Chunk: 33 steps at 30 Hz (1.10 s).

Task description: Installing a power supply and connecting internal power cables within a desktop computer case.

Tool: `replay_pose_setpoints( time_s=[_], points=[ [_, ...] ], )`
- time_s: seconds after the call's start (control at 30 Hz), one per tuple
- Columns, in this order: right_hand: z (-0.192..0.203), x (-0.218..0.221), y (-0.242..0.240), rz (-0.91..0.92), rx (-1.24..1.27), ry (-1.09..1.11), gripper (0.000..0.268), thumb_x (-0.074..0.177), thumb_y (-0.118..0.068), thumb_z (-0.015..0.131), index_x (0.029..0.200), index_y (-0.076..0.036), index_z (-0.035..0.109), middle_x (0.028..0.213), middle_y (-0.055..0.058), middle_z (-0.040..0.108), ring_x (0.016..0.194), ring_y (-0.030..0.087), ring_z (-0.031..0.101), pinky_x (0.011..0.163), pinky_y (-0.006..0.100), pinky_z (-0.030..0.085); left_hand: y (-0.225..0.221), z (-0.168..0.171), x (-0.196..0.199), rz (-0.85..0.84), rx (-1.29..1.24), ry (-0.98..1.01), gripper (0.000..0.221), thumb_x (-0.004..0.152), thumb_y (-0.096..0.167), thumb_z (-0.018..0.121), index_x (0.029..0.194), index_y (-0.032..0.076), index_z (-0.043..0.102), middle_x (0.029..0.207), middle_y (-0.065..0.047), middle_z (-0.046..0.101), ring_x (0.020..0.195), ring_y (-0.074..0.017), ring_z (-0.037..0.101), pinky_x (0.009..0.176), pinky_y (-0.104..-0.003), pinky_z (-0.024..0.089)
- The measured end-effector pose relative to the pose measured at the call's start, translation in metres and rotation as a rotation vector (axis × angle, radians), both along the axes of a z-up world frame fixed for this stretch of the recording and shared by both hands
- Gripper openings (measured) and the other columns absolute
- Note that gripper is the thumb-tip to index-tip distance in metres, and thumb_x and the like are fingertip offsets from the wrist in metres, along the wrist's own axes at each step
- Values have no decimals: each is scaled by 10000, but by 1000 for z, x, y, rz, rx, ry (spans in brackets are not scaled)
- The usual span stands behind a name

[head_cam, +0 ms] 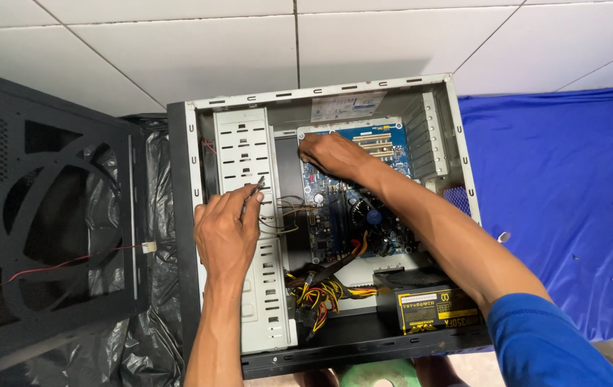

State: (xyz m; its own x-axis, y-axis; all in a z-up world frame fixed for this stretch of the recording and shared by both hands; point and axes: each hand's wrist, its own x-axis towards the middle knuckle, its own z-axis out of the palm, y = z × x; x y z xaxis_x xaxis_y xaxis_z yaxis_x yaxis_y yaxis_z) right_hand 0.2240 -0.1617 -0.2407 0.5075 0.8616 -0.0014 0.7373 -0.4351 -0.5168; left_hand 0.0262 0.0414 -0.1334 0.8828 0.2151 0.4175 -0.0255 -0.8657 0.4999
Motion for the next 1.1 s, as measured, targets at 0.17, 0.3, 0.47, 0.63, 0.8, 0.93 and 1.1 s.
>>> replay_pose_setpoints(
  time_s=[0.17, 0.3, 0.47, 0.63, 0.8, 0.93, 1.1],
  points=[
    [-4, 4, -4, -61, 36, 35, 189, 1070, -217, 534, 970, -69, 597, 856, 146, 655, 832, 398, 728, 763, 488, 592, 0, 0, 0, 8, -2, 11, 111, 989, 268, 752, 1004, 161, 777, 786, 9, 731, 758, -176, 674, 742, -308, 422],
    [-6, 4, -2, -53, 18, 37, 182, 1072, -215, 542, 991, -68, 611, 894, 160, 686, 855, 399, 735, 781, 495, 598, -1, 0, 0, 3, 1, 0, 101, 988, 258, 756, 1003, 160, 777, 781, 10, 726, 754, -170, 671, 742, -302, 418],
    [-2, 2, 0, -42, -2, 39, 174, 1070, -209, 546, 998, -71, 624, 922, 158, 705, 863, 390, 743, 790, 494, 600, 0, 0, 1, -2, 1, -8, 97, 986, 255, 756, 999, 161, 775, 778, 10, 723, 756, -170, 672, 741, -305, 420],
    [-1, 1, 1, -49, 3, 70, 199, 1078, -229, 539, 1000, -67, 625, 934, 173, 706, 864, 406, 743, 781, 504, 604, 0, -1, 1, 4, 5, -7, 99, 987, 266, 753, 998, 170, 775, 778, 16, 724, 758, -168, 674, 738, -306, 422],
    [3, 2, 2, -41, -9, 43, 168, 1062, -189, 553, 993, -61, 636, 917, 174, 702, 857, 390, 751, 756, 476, 616, 1, -4, 1, 2, 5, -14, 93, 986, 272, 753, 1002, 182, 772, 793, 21, 728, 759, -169, 670, 742, -306, 424],
    [3, -2, 1, -35, -22, 44, 159, 1059, -163, 559, 996, -51, 653, 916, 175, 711, 854, 375, 757, 764, 461, 620, 1, -3, 0, 1, -3, -14, 101, 992, 276, 745, 1002, 180, 772, 792, 21, 731, 751, -170, 666, 740, -307, 421],
    [4, -6, 2, -50, -107, 30, 170, 1061, -159, 571, 993, -64, 694, 894, 136, 696, 813, 308, 754, 789, 421, 622, 1, -2, 1, 7, 1, -13, 92, 989, 278, 750, 999, 189, 771, 788, 26, 728, 750, -168, 669, 740, -305, 434]
  ],
)
